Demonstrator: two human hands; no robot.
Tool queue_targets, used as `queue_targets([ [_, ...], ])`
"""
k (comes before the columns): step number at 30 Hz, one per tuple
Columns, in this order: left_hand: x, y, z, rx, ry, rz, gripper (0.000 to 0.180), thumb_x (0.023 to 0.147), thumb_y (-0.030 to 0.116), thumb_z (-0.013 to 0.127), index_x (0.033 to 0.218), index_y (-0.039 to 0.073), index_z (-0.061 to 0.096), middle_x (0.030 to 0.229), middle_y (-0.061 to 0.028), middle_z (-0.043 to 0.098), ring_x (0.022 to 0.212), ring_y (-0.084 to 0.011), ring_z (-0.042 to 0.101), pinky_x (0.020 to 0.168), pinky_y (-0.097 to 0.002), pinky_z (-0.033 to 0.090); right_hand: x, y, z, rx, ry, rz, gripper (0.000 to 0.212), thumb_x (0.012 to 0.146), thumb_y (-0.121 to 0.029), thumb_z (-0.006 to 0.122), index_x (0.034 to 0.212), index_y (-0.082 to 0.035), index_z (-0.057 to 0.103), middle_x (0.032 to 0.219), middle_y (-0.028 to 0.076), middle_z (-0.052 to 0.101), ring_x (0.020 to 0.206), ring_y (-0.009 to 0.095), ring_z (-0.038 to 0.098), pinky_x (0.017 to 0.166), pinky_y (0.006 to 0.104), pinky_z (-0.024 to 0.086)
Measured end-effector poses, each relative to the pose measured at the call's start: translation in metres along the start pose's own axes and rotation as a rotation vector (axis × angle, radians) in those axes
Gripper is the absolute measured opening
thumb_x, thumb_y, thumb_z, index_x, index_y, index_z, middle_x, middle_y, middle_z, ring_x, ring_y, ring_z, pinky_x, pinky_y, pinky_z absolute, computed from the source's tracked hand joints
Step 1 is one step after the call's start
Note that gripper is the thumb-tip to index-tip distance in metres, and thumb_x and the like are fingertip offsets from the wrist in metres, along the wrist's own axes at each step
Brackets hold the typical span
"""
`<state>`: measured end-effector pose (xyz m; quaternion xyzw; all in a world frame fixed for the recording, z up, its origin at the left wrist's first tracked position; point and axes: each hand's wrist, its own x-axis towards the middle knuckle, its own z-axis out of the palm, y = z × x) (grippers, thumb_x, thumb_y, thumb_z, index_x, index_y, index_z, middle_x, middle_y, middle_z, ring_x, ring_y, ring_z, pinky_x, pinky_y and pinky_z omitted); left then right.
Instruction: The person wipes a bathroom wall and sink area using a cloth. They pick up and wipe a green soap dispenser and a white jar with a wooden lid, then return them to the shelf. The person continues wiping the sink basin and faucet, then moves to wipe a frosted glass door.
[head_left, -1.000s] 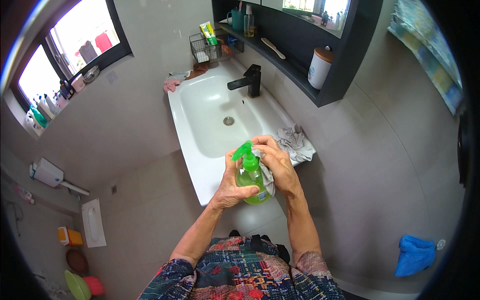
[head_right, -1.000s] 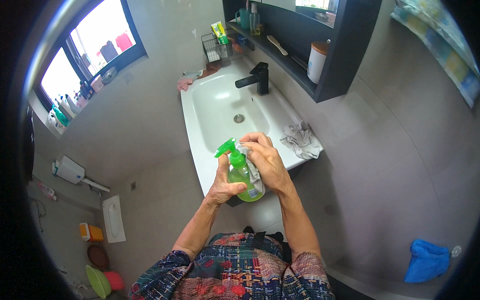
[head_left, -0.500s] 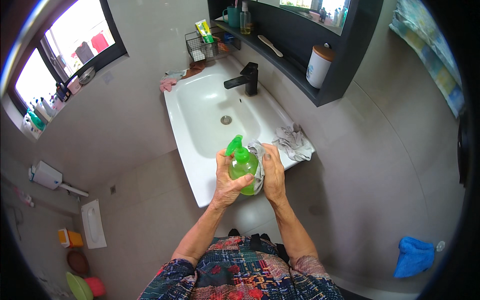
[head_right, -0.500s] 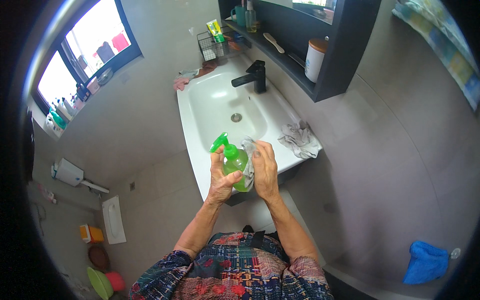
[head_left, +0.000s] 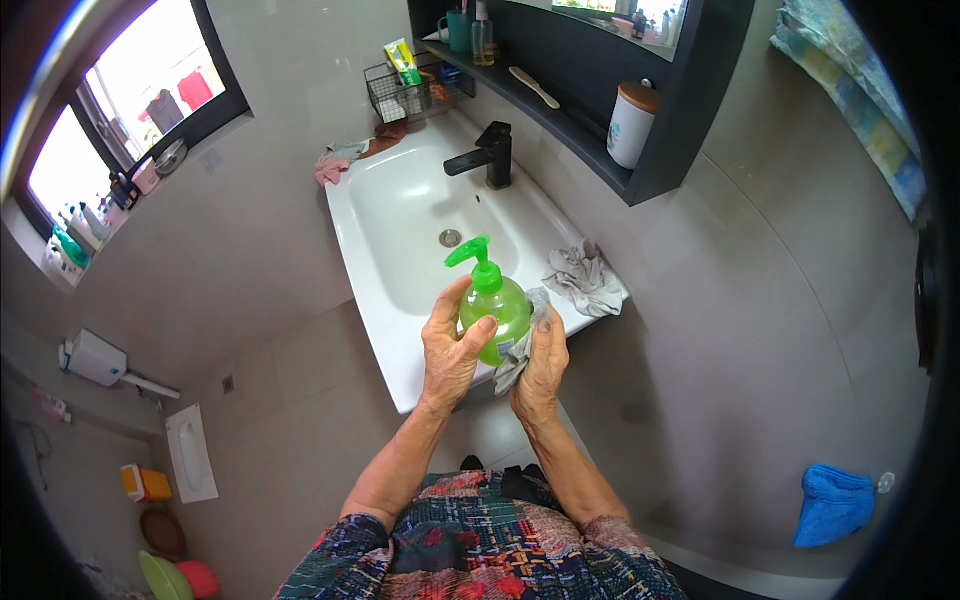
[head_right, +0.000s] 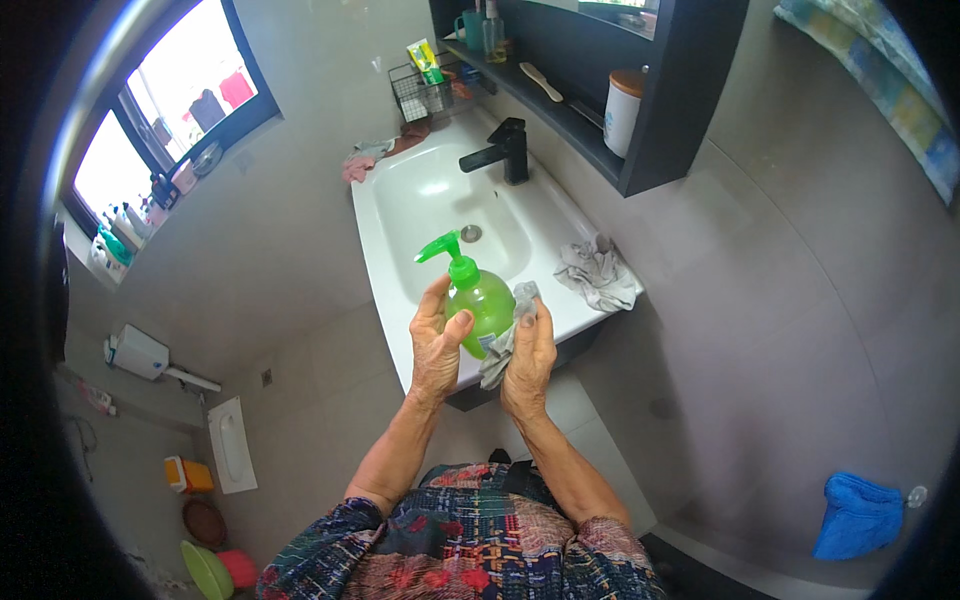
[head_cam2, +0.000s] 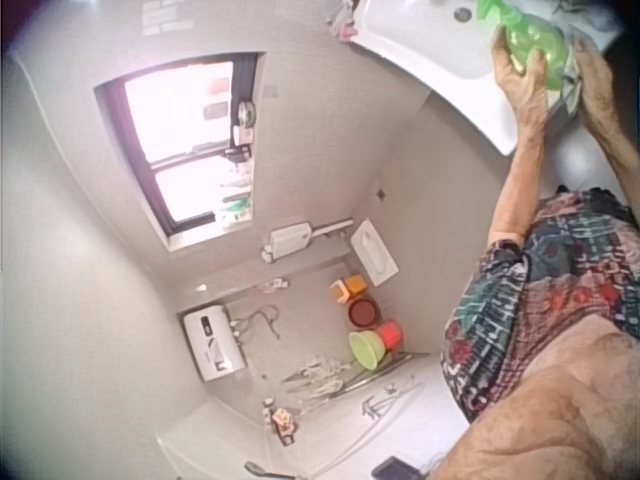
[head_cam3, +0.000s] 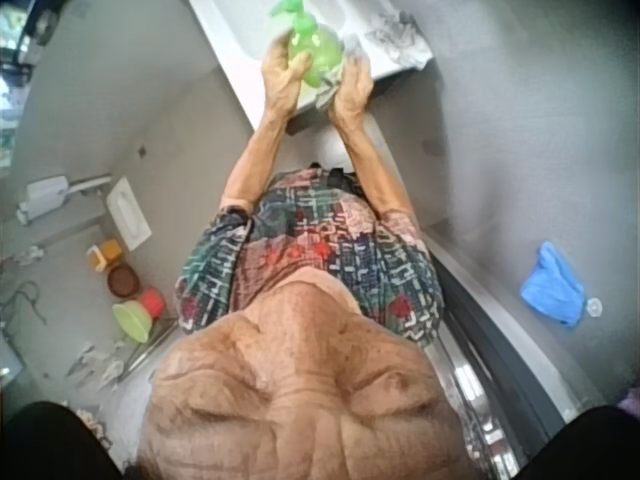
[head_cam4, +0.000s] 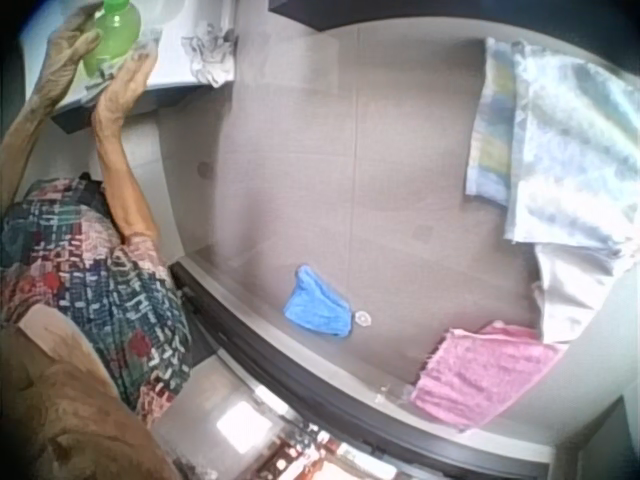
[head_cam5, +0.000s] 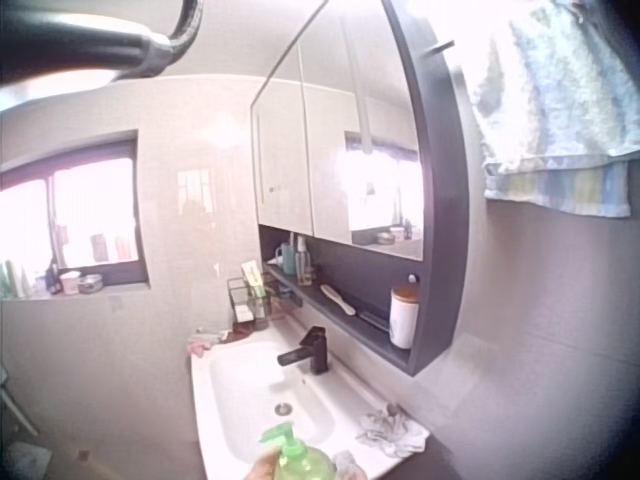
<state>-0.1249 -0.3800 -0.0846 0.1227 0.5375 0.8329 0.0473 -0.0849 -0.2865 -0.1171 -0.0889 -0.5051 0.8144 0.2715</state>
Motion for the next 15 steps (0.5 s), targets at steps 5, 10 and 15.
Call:
queue_targets([
  [5, -0.010, 0.003, 0.007, -0.060, -0.003, 0.020, 0.060, 0.077, 0.005, 0.071, 0.128, 0.005, 0.040, 0.109, -0.0052, 0.055, 0.098, -0.0131, 0.055, 0.086, -0.0279, 0.049, -0.002, -0.005, -0.003, -0.510, -0.072, -0.335, 0.046, 0.099, -0.030, 0.042, 0.127, 0.006, 0.044, 0.124, 0.019, 0.046, 0.110, 0.027, 0.046, 0.095, 0.0348, 0.037],
  [10, -0.009, 0.003, 0.000, -0.078, -0.033, -0.008, 0.075, 0.068, 0.003, 0.075, 0.134, 0.008, 0.040, 0.112, -0.0044, 0.055, 0.102, -0.0149, 0.055, 0.089, -0.0282, 0.047, 0.007, -0.021, 0.000, -0.629, -0.178, -0.516, 0.039, 0.096, -0.024, 0.043, 0.122, 0.005, 0.050, 0.124, 0.017, 0.042, 0.118, 0.029, 0.036, 0.101, 0.0388, 0.029],
  [15, -0.014, 0.005, -0.009, -0.035, -0.188, -0.023, 0.076, 0.070, 0.008, 0.080, 0.132, 0.010, 0.036, 0.118, -0.0041, 0.051, 0.108, -0.0154, 0.052, 0.092, -0.0302, 0.045, 0.038, -0.043, -0.005, -0.511, -0.411, -0.308, 0.031, 0.091, -0.017, 0.046, 0.111, 0.001, 0.061, 0.121, 0.013, 0.045, 0.115, 0.027, 0.040, 0.101, 0.0366, 0.031],
])
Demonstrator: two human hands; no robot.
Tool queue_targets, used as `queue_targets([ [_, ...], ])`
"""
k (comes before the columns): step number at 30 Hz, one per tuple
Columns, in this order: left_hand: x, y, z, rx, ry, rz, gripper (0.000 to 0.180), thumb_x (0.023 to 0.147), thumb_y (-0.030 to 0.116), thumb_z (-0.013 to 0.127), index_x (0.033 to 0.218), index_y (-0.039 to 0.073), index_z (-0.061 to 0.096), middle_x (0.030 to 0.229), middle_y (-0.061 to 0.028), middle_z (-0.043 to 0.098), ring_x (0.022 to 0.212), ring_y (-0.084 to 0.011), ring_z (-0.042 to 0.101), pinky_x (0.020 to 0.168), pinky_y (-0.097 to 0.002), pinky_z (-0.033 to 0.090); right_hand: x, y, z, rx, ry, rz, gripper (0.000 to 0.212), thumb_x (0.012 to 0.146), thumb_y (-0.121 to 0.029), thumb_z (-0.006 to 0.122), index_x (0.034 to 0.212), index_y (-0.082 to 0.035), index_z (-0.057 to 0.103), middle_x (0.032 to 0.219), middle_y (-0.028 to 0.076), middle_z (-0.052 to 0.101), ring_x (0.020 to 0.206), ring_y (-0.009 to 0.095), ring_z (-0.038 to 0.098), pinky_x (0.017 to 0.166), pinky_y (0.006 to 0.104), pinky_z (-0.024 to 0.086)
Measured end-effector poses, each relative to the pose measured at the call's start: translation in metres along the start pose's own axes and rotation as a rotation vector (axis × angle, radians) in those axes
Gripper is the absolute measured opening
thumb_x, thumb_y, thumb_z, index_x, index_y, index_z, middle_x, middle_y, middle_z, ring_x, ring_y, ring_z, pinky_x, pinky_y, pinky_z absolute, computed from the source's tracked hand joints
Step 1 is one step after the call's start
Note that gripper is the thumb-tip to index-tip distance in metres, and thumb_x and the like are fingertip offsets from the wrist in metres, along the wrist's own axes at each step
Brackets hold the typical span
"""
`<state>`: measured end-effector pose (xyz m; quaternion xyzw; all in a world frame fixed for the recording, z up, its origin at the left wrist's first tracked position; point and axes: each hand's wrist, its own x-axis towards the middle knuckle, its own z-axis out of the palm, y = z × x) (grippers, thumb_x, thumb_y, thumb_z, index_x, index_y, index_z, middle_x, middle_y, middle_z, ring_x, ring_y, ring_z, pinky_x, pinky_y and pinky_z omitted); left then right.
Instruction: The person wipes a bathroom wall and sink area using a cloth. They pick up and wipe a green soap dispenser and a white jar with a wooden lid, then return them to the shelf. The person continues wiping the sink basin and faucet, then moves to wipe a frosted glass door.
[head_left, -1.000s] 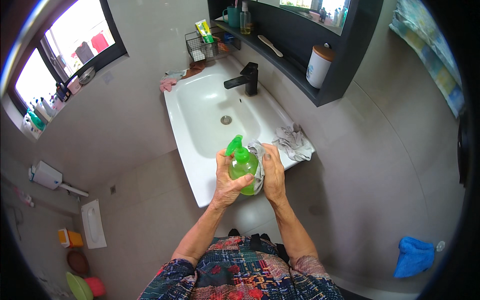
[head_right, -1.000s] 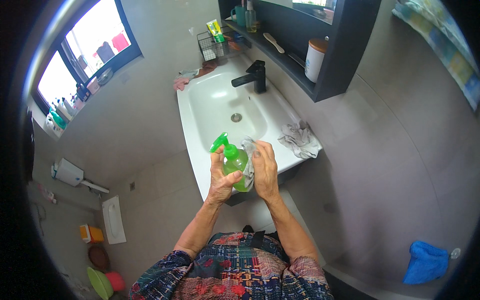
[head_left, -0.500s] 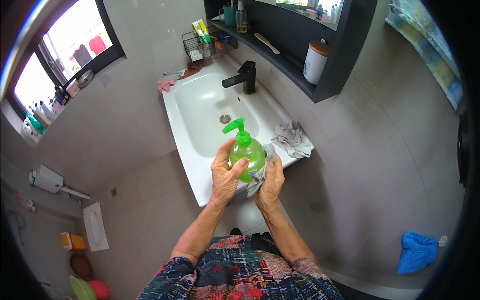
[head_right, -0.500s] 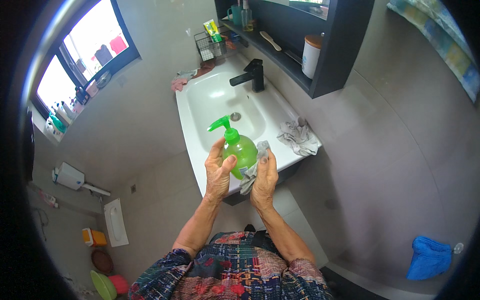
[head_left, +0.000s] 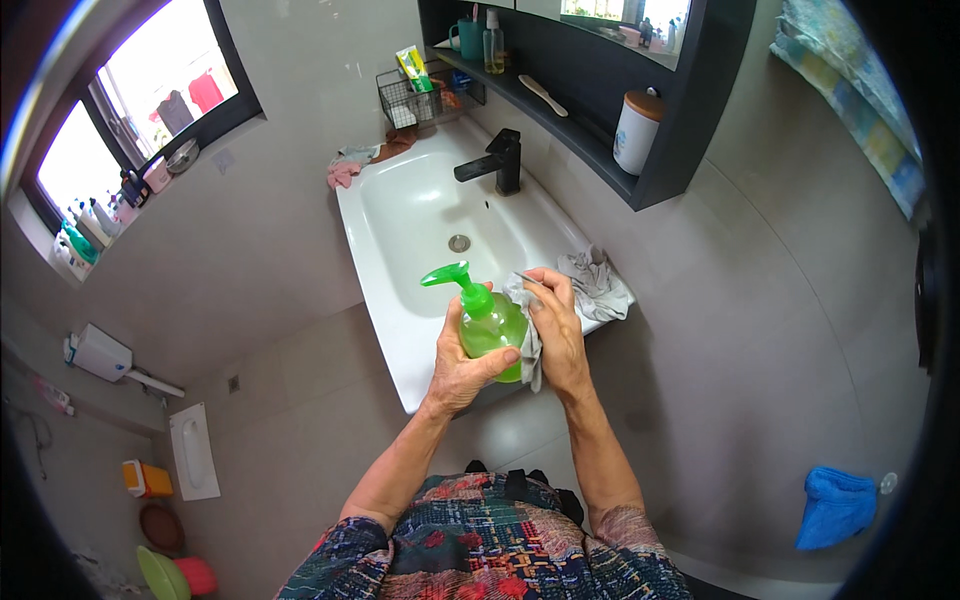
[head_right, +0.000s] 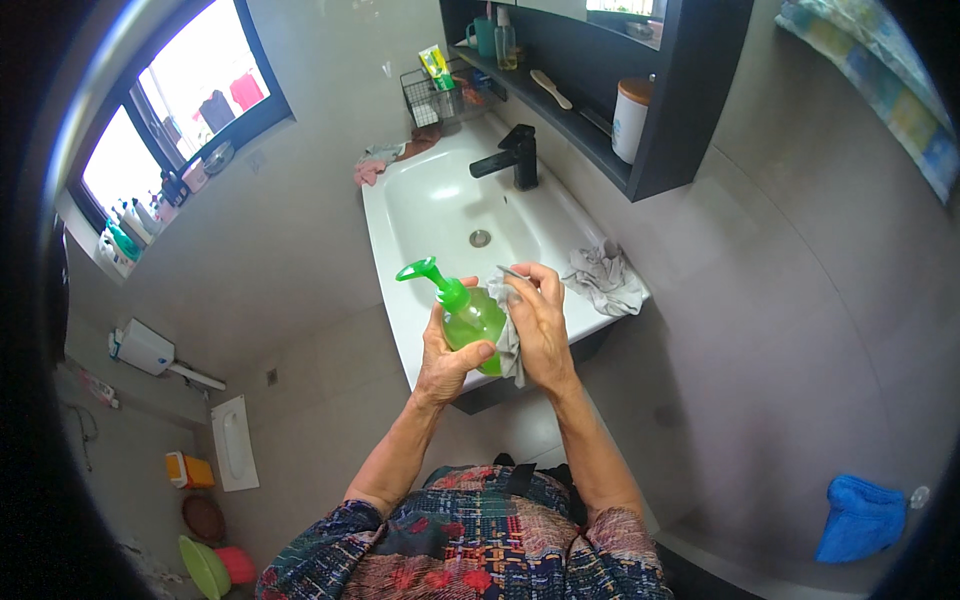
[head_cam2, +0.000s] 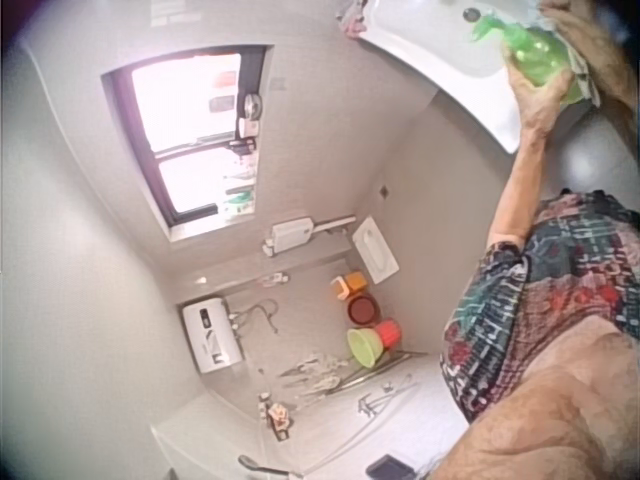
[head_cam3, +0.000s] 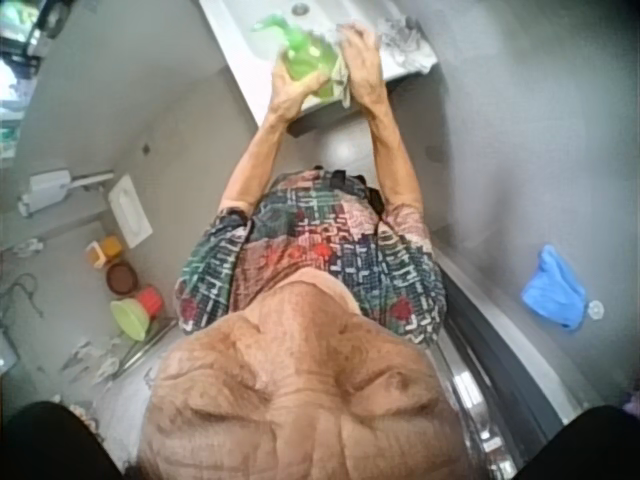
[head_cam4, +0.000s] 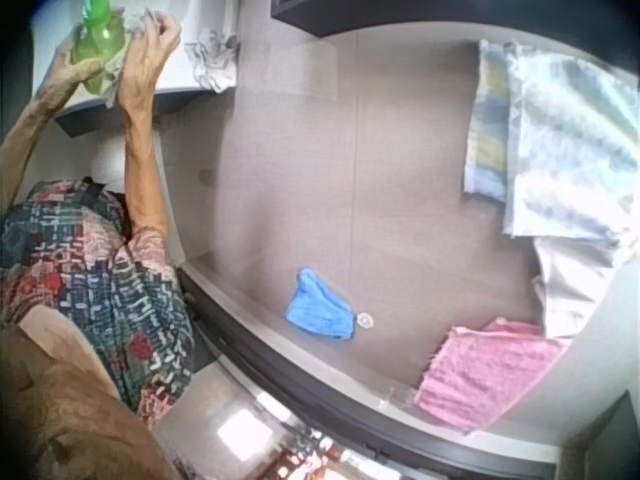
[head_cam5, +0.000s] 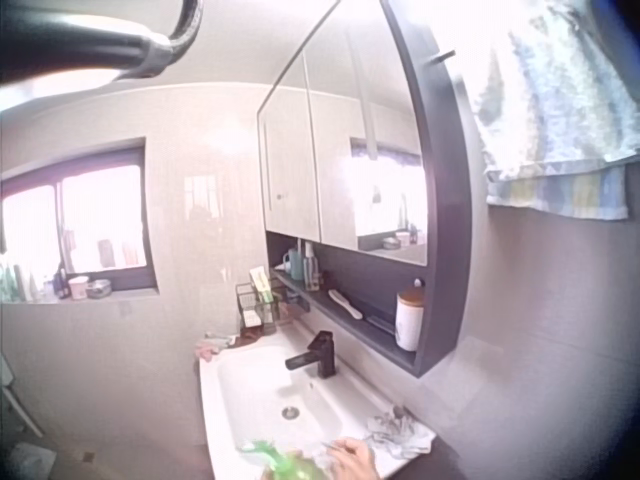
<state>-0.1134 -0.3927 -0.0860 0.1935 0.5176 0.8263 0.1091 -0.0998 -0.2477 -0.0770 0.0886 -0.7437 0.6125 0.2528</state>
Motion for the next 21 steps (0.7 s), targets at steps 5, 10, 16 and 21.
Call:
queue_targets([
  [5, -0.008, 0.001, 0.006, 0.059, -0.087, 0.027, 0.089, 0.069, 0.009, 0.079, 0.137, 0.016, 0.022, 0.126, -0.0081, 0.042, 0.119, -0.0198, 0.043, 0.098, -0.0357, 0.041, 0.026, -0.014, -0.018, 0.081, -0.324, 0.061, 0.030, 0.089, -0.017, 0.048, 0.105, 0.003, 0.064, 0.114, 0.014, 0.051, 0.110, 0.026, 0.046, 0.097, 0.0330, 0.035],
  [10, -0.002, -0.005, 0.003, -0.101, -0.080, 0.020, 0.083, 0.070, 0.008, 0.078, 0.133, 0.017, 0.025, 0.119, -0.0080, 0.045, 0.111, -0.0184, 0.048, 0.094, -0.0330, 0.045, 0.011, -0.015, -0.004, 0.080, -0.158, -0.058, 0.026, 0.086, -0.009, 0.053, 0.107, 0.002, 0.063, 0.112, 0.015, 0.052, 0.107, 0.026, 0.049, 0.094, 0.0330, 0.038],
  [16, -0.005, -0.009, -0.005, -0.085, -0.001, -0.005, 0.070, 0.070, 0.008, 0.077, 0.126, 0.011, 0.035, 0.113, -0.0052, 0.049, 0.102, -0.0144, 0.052, 0.088, -0.0281, 0.048, -0.019, -0.017, 0.007, -0.090, 0.076, -0.219, 0.026, 0.077, -0.006, 0.063, 0.102, 0.001, 0.064, 0.111, 0.014, 0.052, 0.103, 0.026, 0.049, 0.087, 0.0345, 0.042],
  [21, -0.005, -0.010, -0.007, -0.122, 0.016, -0.017, 0.069, 0.070, 0.007, 0.078, 0.125, 0.008, 0.036, 0.111, -0.0043, 0.050, 0.103, -0.0127, 0.052, 0.088, -0.0274, 0.048, -0.033, -0.017, 0.000, 0.022, 0.011, -0.167, 0.024, 0.078, -0.007, 0.064, 0.101, 0.001, 0.064, 0.112, 0.012, 0.052, 0.106, 0.023, 0.049, 0.088, 0.0327, 0.043],
])
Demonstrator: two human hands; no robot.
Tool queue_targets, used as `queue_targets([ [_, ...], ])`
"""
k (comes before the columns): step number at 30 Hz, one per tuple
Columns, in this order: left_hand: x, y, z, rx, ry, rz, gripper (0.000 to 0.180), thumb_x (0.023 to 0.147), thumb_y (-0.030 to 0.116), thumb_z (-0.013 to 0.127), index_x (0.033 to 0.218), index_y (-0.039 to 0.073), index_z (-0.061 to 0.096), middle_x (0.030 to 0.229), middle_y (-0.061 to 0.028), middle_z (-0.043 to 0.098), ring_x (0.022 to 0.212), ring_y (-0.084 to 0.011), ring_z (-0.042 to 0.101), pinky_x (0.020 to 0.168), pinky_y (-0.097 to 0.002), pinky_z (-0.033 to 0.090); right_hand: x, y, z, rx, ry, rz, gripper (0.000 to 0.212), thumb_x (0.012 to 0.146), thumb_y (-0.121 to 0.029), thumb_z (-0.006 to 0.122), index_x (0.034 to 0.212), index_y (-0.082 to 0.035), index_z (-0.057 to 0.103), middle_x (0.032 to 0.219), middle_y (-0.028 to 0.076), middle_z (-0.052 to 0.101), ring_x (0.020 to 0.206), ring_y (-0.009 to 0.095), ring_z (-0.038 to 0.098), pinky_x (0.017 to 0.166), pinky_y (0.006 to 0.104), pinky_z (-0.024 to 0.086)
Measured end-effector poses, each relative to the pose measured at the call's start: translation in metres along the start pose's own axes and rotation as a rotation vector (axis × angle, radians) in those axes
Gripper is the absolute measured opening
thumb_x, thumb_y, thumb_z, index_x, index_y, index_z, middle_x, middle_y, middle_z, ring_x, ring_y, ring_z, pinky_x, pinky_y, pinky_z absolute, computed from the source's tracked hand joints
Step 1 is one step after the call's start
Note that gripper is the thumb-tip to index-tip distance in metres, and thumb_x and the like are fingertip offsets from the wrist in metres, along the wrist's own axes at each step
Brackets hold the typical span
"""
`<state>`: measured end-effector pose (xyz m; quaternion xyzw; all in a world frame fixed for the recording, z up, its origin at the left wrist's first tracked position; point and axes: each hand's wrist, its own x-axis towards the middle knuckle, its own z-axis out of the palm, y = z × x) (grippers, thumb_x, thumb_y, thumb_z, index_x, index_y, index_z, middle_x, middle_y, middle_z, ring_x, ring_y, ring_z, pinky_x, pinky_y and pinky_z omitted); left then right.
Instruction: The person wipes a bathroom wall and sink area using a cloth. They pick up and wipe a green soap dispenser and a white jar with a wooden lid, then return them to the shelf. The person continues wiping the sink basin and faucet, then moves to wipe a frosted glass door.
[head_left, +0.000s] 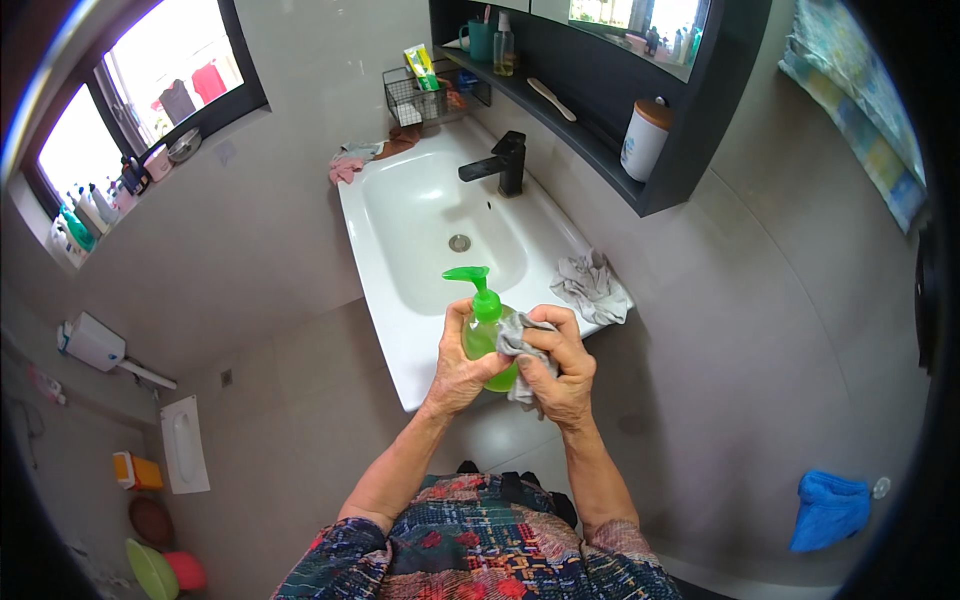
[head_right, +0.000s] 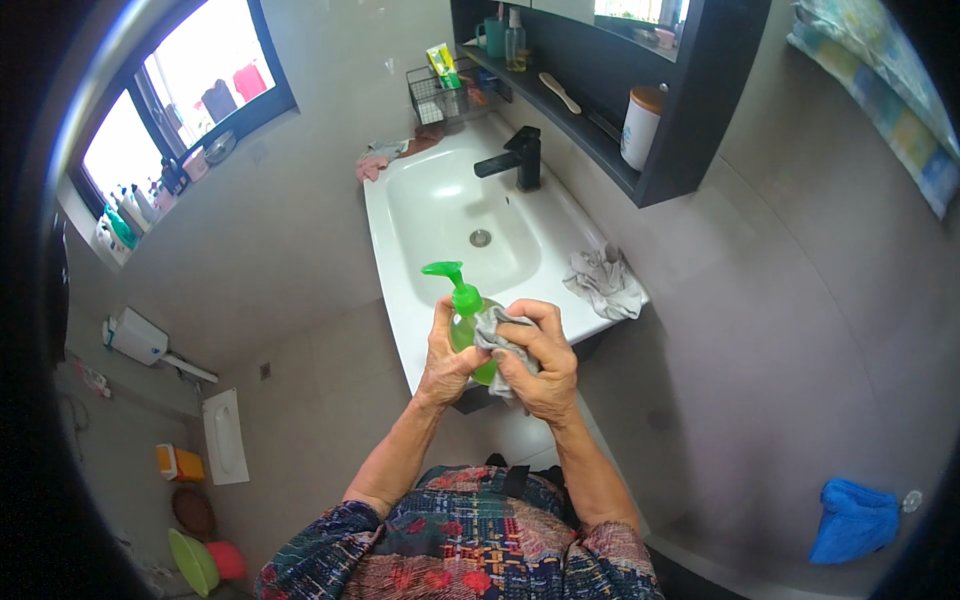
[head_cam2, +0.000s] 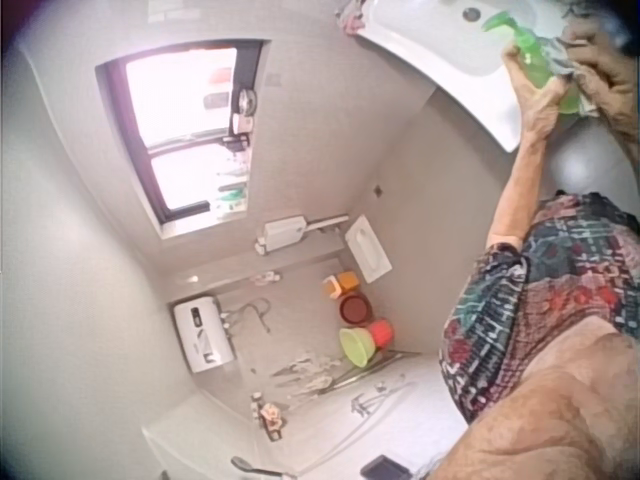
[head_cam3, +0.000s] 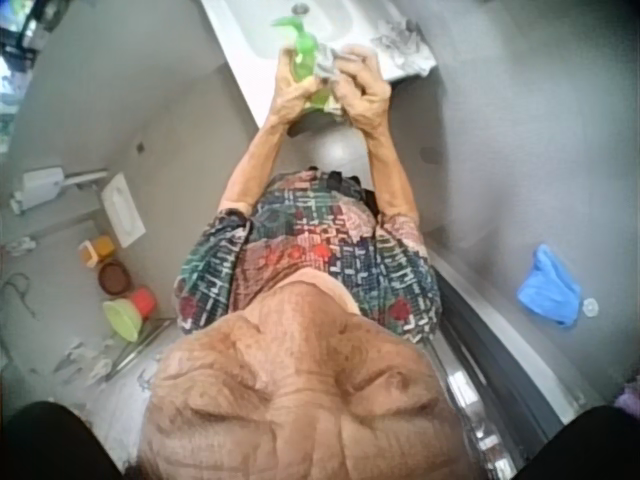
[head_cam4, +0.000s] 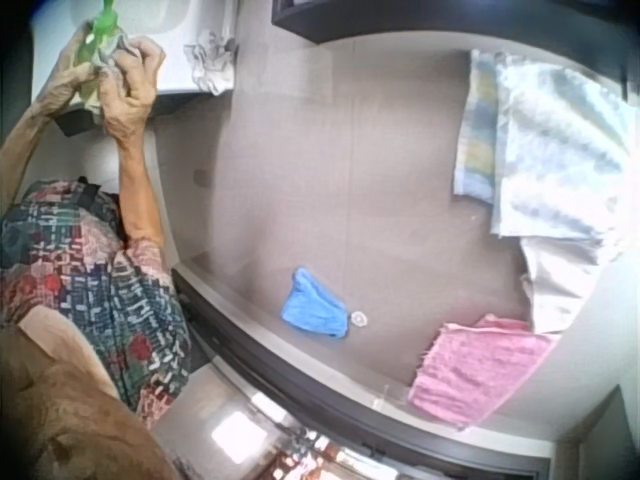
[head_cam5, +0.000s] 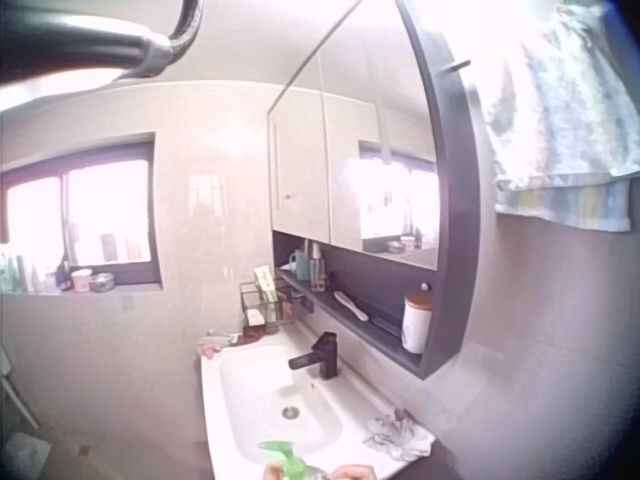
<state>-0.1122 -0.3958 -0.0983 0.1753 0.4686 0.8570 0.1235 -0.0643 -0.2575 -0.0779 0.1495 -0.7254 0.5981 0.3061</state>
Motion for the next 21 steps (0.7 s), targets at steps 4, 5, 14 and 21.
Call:
queue_targets([
  [4, -0.002, 0.005, 0.005, 0.145, -0.025, 0.008, 0.072, 0.067, 0.008, 0.080, 0.124, 0.008, 0.036, 0.115, -0.0059, 0.048, 0.108, -0.0148, 0.050, 0.091, -0.0303, 0.046, 0.020, -0.016, -0.002, 0.038, 0.047, 0.084, 0.033, 0.082, -0.012, 0.064, 0.111, 0.002, 0.060, 0.119, 0.013, 0.051, 0.112, 0.024, 0.049, 0.093, 0.0330, 0.041],
  [5, -0.002, 0.003, 0.007, 0.190, -0.042, 0.050, 0.073, 0.067, 0.008, 0.081, 0.124, 0.008, 0.036, 0.116, -0.0066, 0.047, 0.109, -0.0157, 0.049, 0.092, -0.0312, 0.045, 0.025, -0.020, 0.002, 0.009, -0.002, 0.098, 0.035, 0.082, -0.013, 0.065, 0.113, 0.002, 0.059, 0.120, 0.014, 0.051, 0.111, 0.024, 0.049, 0.094, 0.0331, 0.041],
  [14, -0.004, 0.001, 0.002, 0.310, -0.076, 0.027, 0.072, 0.064, 0.009, 0.083, 0.120, 0.007, 0.036, 0.110, -0.0071, 0.048, 0.103, -0.0160, 0.050, 0.090, -0.0309, 0.045, 0.022, -0.013, 0.015, -0.143, 0.071, 0.015, 0.033, 0.075, -0.009, 0.072, 0.105, 0.001, 0.062, 0.110, 0.015, 0.056, 0.096, 0.022, 0.057, 0.079, 0.0313, 0.047],
  [21, -0.005, -0.001, 0.002, 0.270, -0.116, 0.037, 0.069, 0.066, 0.007, 0.082, 0.119, 0.009, 0.037, 0.109, -0.0055, 0.050, 0.100, -0.0137, 0.052, 0.086, -0.0285, 0.047, 0.004, -0.006, 0.025, -0.294, 0.297, -0.202, 0.025, 0.071, -0.007, 0.076, 0.094, -0.001, 0.065, 0.104, 0.014, 0.056, 0.088, 0.021, 0.057, 0.069, 0.0293, 0.048],
])
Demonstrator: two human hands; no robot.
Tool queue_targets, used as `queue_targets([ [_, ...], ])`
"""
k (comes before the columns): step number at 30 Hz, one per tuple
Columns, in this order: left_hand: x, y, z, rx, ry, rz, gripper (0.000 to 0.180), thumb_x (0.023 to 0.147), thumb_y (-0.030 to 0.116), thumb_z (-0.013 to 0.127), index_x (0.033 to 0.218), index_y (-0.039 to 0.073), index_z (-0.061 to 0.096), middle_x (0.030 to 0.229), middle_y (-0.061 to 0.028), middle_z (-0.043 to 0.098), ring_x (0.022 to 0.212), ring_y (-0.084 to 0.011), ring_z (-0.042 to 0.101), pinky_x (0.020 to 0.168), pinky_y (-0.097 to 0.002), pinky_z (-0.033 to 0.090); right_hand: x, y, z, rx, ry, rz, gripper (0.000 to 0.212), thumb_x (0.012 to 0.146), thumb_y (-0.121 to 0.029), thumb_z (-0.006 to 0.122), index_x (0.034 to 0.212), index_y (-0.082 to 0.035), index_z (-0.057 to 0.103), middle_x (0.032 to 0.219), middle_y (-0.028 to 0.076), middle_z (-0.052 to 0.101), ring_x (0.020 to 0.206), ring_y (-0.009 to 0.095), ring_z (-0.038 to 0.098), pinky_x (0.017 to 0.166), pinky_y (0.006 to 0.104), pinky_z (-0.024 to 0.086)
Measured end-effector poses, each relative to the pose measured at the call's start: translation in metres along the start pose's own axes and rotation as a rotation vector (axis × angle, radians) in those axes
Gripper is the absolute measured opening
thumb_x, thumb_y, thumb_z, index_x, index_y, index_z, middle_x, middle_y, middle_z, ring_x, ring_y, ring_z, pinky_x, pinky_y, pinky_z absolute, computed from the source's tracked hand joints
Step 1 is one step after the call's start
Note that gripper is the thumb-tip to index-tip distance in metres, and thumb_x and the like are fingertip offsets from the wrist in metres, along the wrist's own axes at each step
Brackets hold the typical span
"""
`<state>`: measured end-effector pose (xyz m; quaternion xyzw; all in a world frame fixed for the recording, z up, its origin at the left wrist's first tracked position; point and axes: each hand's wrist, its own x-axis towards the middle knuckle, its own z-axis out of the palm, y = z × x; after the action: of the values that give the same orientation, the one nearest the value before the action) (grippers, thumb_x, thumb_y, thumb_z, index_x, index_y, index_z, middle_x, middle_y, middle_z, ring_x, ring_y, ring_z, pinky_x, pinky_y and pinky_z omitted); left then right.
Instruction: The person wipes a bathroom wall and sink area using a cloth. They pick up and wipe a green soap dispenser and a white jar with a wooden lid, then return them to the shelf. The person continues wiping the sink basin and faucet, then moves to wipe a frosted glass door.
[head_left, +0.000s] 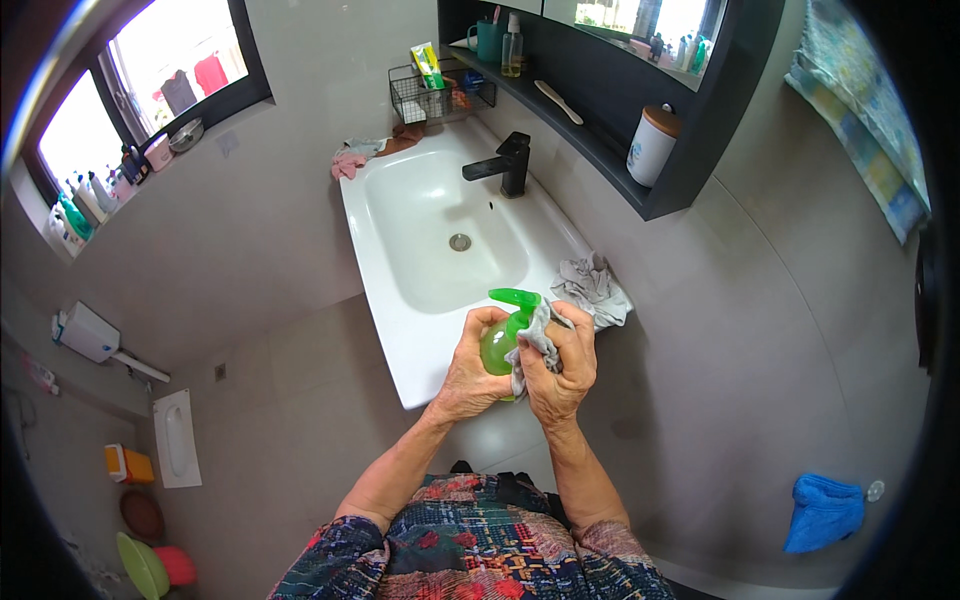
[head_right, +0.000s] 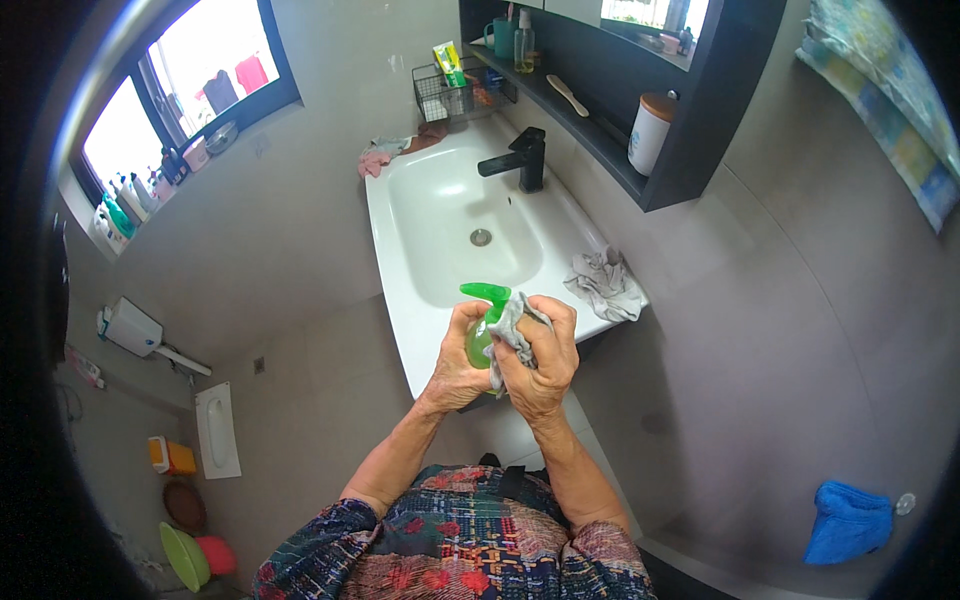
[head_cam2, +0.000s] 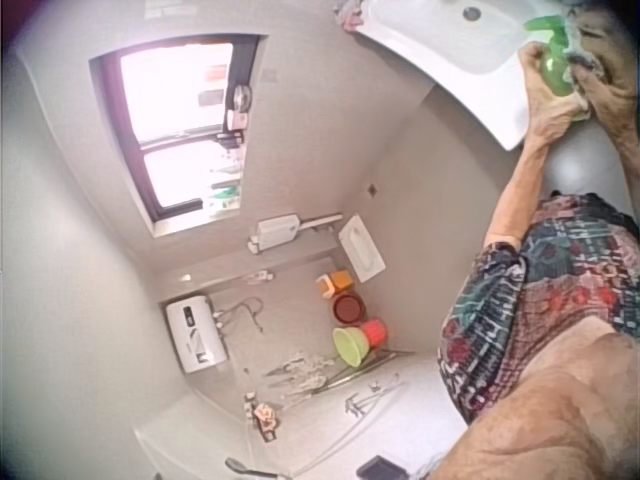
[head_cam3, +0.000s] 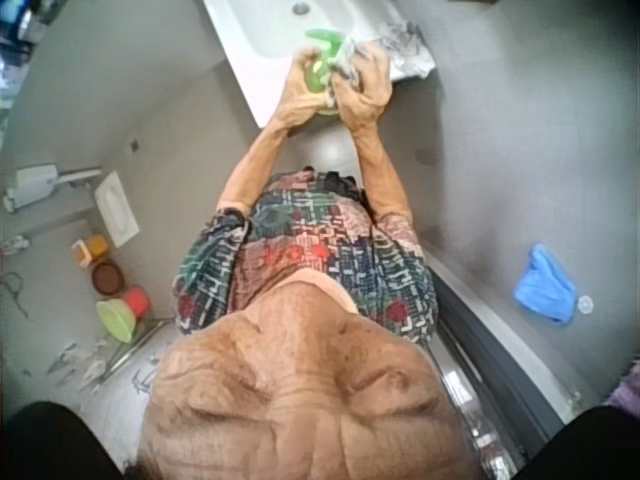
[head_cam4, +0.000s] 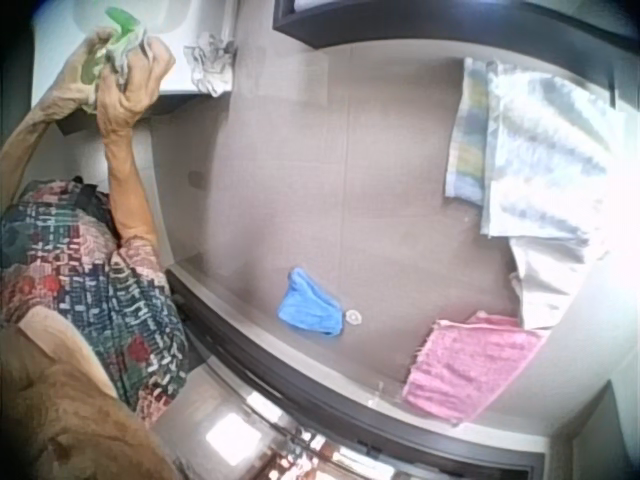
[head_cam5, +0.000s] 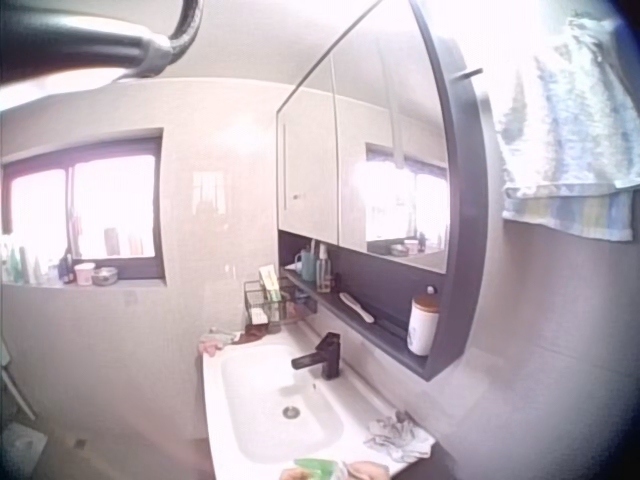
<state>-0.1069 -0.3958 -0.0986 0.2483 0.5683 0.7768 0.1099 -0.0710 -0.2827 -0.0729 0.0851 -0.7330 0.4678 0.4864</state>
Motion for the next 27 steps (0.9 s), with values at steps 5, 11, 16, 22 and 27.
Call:
queue_targets([
  [5, 0.000, 0.000, -0.002, -0.030, 0.014, -0.032, 0.066, 0.068, 0.006, 0.079, 0.118, 0.009, 0.036, 0.108, -0.0060, 0.050, 0.099, -0.0133, 0.052, 0.086, -0.0280, 0.047, -0.001, 0.004, -0.011, 0.175, -0.115, -0.083, 0.025, 0.083, -0.021, 0.065, 0.093, 0.002, 0.065, 0.105, 0.014, 0.055, 0.092, 0.023, 0.056, 0.075, 0.0292, 0.046],
  [11, 0.001, 0.014, -0.005, -0.065, -0.088, -0.080, 0.086, 0.063, 0.009, 0.079, 0.131, 0.012, 0.027, 0.114, -0.0094, 0.049, 0.111, -0.0197, 0.047, 0.096, -0.0348, 0.041, 0.022, 0.012, -0.023, 0.443, -0.256, 0.349, 0.038, 0.085, -0.026, 0.053, 0.110, 0.002, 0.062, 0.122, 0.016, 0.051, 0.104, 0.024, 0.052, 0.094, 0.0338, 0.038],
  [16, 0.004, 0.012, -0.006, -0.100, -0.118, -0.105, 0.098, 0.060, 0.010, 0.079, 0.137, 0.016, 0.019, 0.120, -0.0116, 0.045, 0.116, -0.0228, 0.043, 0.098, -0.0373, 0.039, 0.021, 0.026, -0.024, 0.449, -0.502, 0.365, 0.038, 0.082, -0.028, 0.063, 0.107, 0.001, 0.064, 0.122, 0.013, 0.049, 0.104, 0.020, 0.052, 0.090, 0.0307, 0.040],
  [22, 0.006, 0.009, -0.004, -0.114, -0.125, -0.111, 0.095, 0.061, 0.008, 0.079, 0.136, 0.013, 0.021, 0.113, -0.0105, 0.050, 0.111, -0.0208, 0.047, 0.095, -0.0352, 0.041, 0.002, 0.017, -0.017, 0.359, -0.135, 0.328, 0.028, 0.077, -0.022, 0.074, 0.089, 0.003, 0.067, 0.108, 0.009, 0.055, 0.093, 0.015, 0.054, 0.080, 0.0276, 0.044],
  [27, 0.007, 0.008, 0.000, -0.171, -0.046, -0.098, 0.084, 0.062, 0.007, 0.079, 0.129, 0.011, 0.027, 0.110, -0.0084, 0.052, 0.105, -0.0184, 0.050, 0.092, -0.0324, 0.043, -0.007, 0.014, -0.013, 0.185, -0.062, 0.118, 0.032, 0.084, -0.025, 0.067, 0.096, 0.004, 0.064, 0.111, 0.014, 0.053, 0.102, 0.027, 0.050, 0.089, 0.0363, 0.041],
])
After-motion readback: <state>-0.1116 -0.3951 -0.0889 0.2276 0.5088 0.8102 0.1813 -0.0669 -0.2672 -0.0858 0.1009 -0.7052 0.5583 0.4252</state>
